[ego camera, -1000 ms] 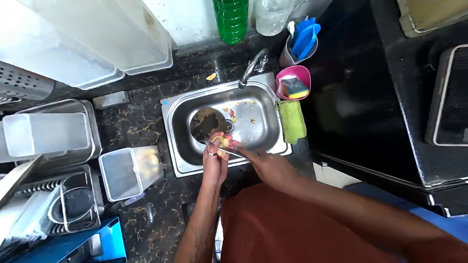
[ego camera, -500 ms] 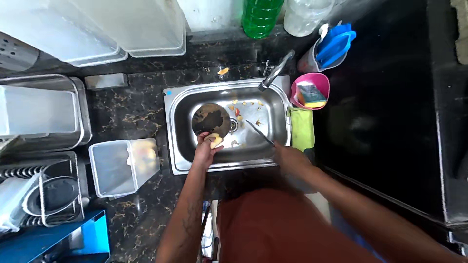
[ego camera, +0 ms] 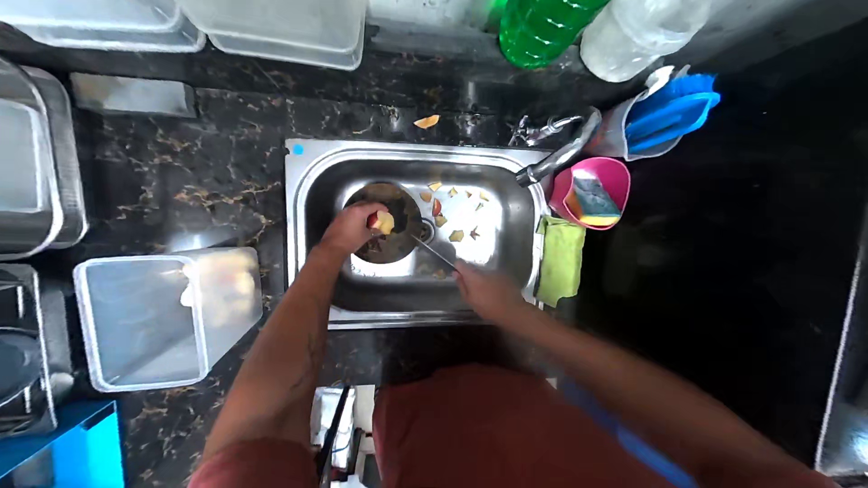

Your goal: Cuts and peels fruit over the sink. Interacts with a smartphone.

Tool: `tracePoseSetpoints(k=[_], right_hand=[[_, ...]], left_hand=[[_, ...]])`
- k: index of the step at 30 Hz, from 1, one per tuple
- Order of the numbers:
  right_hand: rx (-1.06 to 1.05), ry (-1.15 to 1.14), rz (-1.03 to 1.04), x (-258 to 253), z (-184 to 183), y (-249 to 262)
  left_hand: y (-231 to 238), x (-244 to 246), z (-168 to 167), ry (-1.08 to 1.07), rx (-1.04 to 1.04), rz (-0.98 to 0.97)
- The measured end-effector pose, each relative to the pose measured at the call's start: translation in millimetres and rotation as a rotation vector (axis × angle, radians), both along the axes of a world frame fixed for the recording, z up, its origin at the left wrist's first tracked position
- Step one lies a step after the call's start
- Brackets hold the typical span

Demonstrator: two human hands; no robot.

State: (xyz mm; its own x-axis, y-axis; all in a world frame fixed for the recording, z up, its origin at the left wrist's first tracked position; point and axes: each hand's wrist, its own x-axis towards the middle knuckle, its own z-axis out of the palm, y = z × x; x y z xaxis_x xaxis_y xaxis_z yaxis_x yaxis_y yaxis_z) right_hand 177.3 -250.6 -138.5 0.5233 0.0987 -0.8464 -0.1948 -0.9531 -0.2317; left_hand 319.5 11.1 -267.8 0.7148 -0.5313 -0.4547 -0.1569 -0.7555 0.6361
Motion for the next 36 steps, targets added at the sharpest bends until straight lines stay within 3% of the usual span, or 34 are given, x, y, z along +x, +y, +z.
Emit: tracePoseSetpoints(k=[6, 12, 27, 36], right_hand=[[-0.021, -0.032, 0.061, 30.8, -25.7, 35.4], [-0.025, -0.19, 0.093, 40.6, -59.6, 56.5], [-0.113, -0.136, 0.159, 41.8, -69.5, 64.7], [-0.066, -0.132, 0.064, 49.2, -109.3, 68.3]], left_hand=[[9.1, 27.7, -6.5, -0.128, 0.094, -0.192], [9.2, 37.9, -6.6, -0.034, 0.159, -0.17], [9.3, 43.5, -7.5, 0.008, 0.182, -0.16], [8.2, 40.6, -6.0, -0.006, 0.207, -0.147]])
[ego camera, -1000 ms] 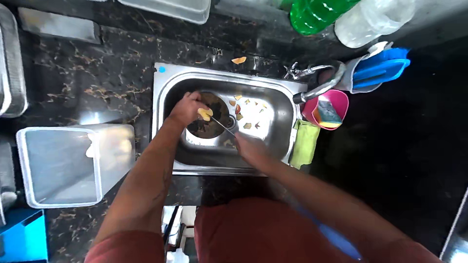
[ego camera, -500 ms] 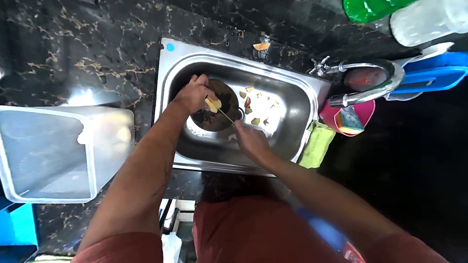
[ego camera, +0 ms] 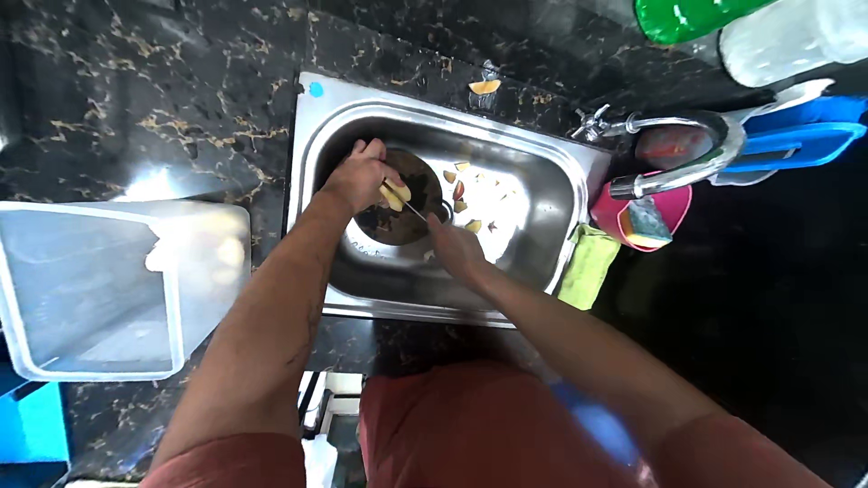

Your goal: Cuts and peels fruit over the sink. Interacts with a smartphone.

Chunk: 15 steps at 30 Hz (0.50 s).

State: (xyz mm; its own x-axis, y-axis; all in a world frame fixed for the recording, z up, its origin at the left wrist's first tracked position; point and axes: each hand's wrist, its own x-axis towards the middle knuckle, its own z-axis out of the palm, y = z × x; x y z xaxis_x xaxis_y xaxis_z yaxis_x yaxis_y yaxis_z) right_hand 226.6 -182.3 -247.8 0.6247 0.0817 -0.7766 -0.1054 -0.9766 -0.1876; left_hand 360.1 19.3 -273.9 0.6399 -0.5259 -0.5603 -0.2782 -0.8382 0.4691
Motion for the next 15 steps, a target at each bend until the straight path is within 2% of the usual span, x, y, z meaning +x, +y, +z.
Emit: tracePoseSetpoints(k=[2, 5, 8, 11, 15], right_hand=[[-0.039, 0.043, 0.022, -11.1, 15.5, -17.0], [-0.15, 0.22, 0.106, -18.7, 69.1, -36.4], [-0.128, 0.237, 0.08, -14.2, 98.3, -43.2], [0.001, 0.092, -0.058, -13.8, 76.4, -33.6], [0.051, -0.015, -0.079, -10.4, 42.3, -11.8]], left_hand=[[1.4, -2.9, -2.4, -0.001, -0.029, 0.013], [2.8, -15.9, -4.7, 0.026, -0.125, 0.096], [-6.4, -46.6, 0.8, 0.008, -0.149, 0.355], [-25.6, -75.0, 11.4, 0.006, -0.098, 0.627], [-35.4, -85.0, 20.3, -0.004, -0.049, 0.789]])
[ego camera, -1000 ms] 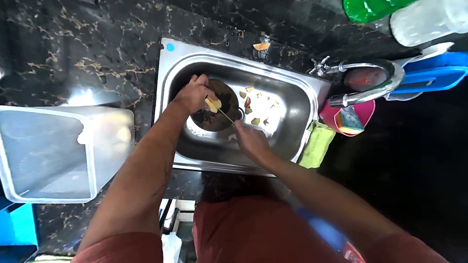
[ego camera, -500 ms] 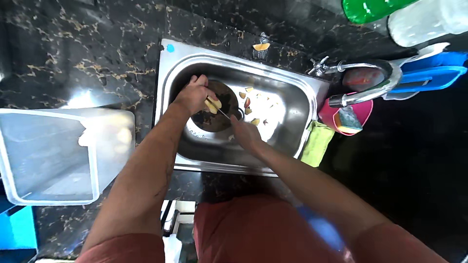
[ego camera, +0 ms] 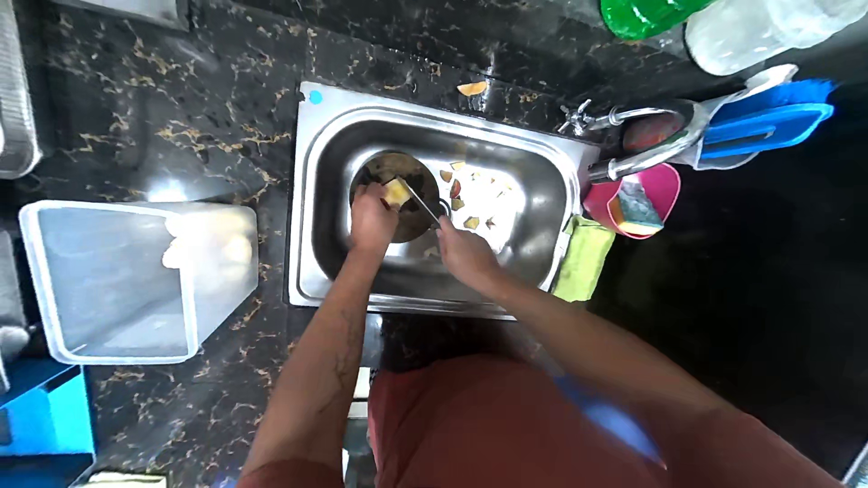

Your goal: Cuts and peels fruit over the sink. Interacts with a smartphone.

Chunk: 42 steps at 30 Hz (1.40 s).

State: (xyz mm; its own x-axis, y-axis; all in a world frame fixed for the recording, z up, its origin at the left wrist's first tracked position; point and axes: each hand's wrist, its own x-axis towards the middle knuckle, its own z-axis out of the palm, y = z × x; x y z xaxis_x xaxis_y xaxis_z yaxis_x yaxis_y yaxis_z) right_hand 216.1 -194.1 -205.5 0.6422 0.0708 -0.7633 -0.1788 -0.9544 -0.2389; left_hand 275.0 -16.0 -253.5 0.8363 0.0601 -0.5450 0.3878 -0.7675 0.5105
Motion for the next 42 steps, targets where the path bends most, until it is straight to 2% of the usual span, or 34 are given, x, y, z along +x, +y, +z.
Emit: tracePoseSetpoints(k=[4, 7, 10, 18, 26, 30, 33, 42], right_hand=[[-0.033, -0.004, 0.04, -1.3, -15.2, 6.7], [-0.029, -0.042, 0.023, -6.9, -41.2, 11.1], [-0.023, 0.029, 0.001, -3.1, -60.2, 15.7], [0.048, -0.023, -0.002, -5.7, -31.5, -1.8], [-0.052, 0.014, 0.079, -17.0, -48.3, -4.8], [-0.077, 0.107, 0.108, -17.3, -17.4, -14.2], [-0.055, 0.059, 0.139, -16.5, -3.7, -6.7], [-0.028, 0.055, 0.14, -7.4, -14.3, 12.7]], left_hand=[[1.2, -0.1, -5.0, 0.015, 0.012, 0.029], [2.0, -0.2, -6.7, 0.032, 0.01, 0.044], [4.4, -2.1, -9.1, 0.022, 0.015, 0.056], [15.6, -25.2, -15.9, 0.021, -0.085, 0.195], [18.5, -26.1, -16.1, -0.012, -0.079, 0.177], [21.3, -26.7, -17.5, -0.035, -0.112, 0.192], [21.6, -26.6, -17.6, -0.034, -0.117, 0.179], [21.8, -22.0, -15.0, 0.004, -0.07, 0.131]])
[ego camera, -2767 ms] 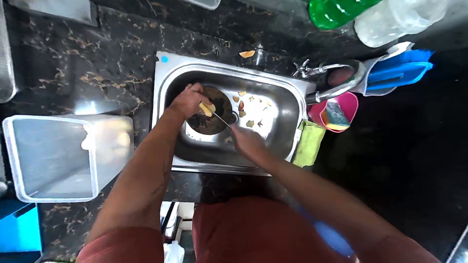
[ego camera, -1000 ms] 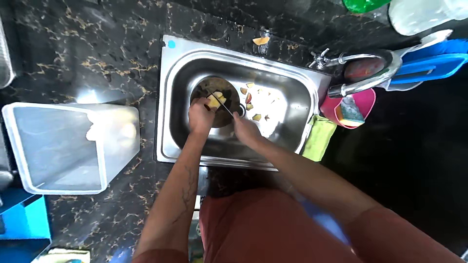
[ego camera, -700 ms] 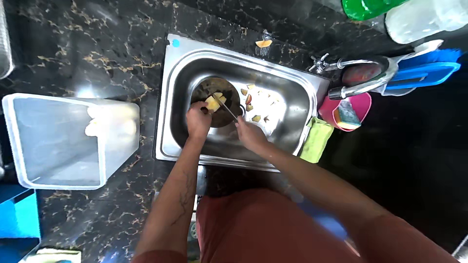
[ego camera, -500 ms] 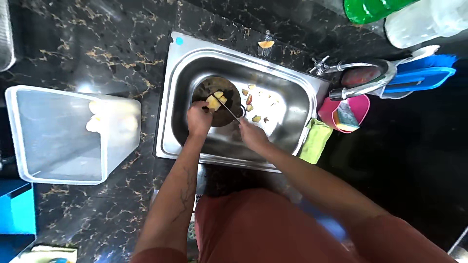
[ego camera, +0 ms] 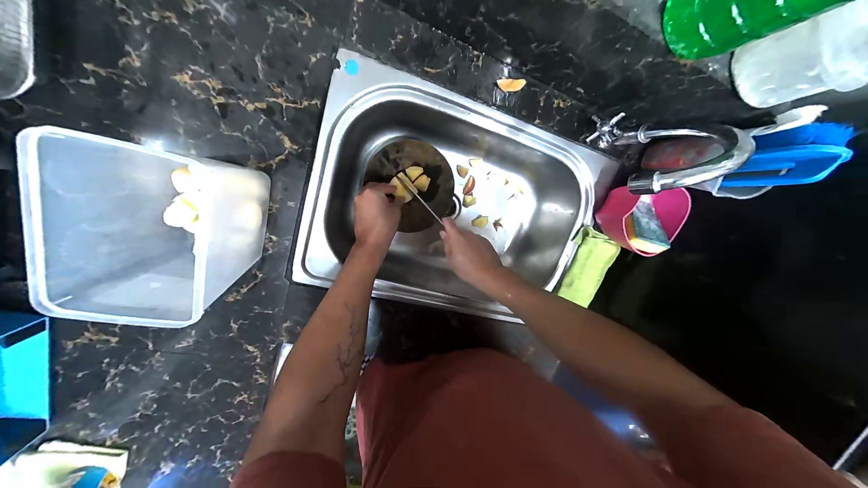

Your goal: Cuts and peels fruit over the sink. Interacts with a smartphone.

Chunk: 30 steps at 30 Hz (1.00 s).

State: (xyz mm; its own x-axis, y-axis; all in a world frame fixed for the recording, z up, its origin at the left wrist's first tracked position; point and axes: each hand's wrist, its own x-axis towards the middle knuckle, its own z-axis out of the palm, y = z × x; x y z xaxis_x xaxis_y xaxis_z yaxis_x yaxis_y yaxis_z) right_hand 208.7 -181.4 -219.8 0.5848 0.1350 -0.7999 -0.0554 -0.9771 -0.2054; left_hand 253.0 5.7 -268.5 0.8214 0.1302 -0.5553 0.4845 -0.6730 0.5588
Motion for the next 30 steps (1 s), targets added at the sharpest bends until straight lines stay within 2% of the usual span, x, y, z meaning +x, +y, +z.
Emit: tracePoseSetpoints(k=[3, 9, 12, 14, 18, 22, 26, 30], right_hand=[[0.005, -0.012, -0.005, -3.1, -6.4, -0.6], [0.037, 0.005, -0.05, -2.2, -48.9, 9.1], [0.055, 0.014, -0.036, 2.2, -46.9, 0.2], [0.153, 0.065, -0.064, 9.1, -43.8, -18.0], [0.325, 0.094, -0.292, 16.7, -28.0, -58.7], [0.291, 0.053, -0.47, 21.9, -36.8, -81.9], [0.221, -0.028, -0.364, 31.6, -58.0, -81.5], [0.198, -0.017, -0.256, 34.8, -62.8, -60.5]], left_hand=[[-0.1, 0.5, -0.3, 0.001, -0.013, 0.003], [3.0, 1.5, 1.8, 0.007, 0.0, -0.019], [8.2, 1.0, 2.1, 0.011, -0.008, -0.002], [11.2, -0.6, -0.5, -0.011, -0.014, -0.007], [12.8, 2.0, -0.4, 0.0, -0.03, -0.028], [8.2, 11.0, -3.1, -0.009, -0.059, -0.117], [-4.7, 19.1, -4.6, 0.047, -0.052, -0.158], [-21.2, 23.6, -5.2, 0.115, 0.049, -0.076]])
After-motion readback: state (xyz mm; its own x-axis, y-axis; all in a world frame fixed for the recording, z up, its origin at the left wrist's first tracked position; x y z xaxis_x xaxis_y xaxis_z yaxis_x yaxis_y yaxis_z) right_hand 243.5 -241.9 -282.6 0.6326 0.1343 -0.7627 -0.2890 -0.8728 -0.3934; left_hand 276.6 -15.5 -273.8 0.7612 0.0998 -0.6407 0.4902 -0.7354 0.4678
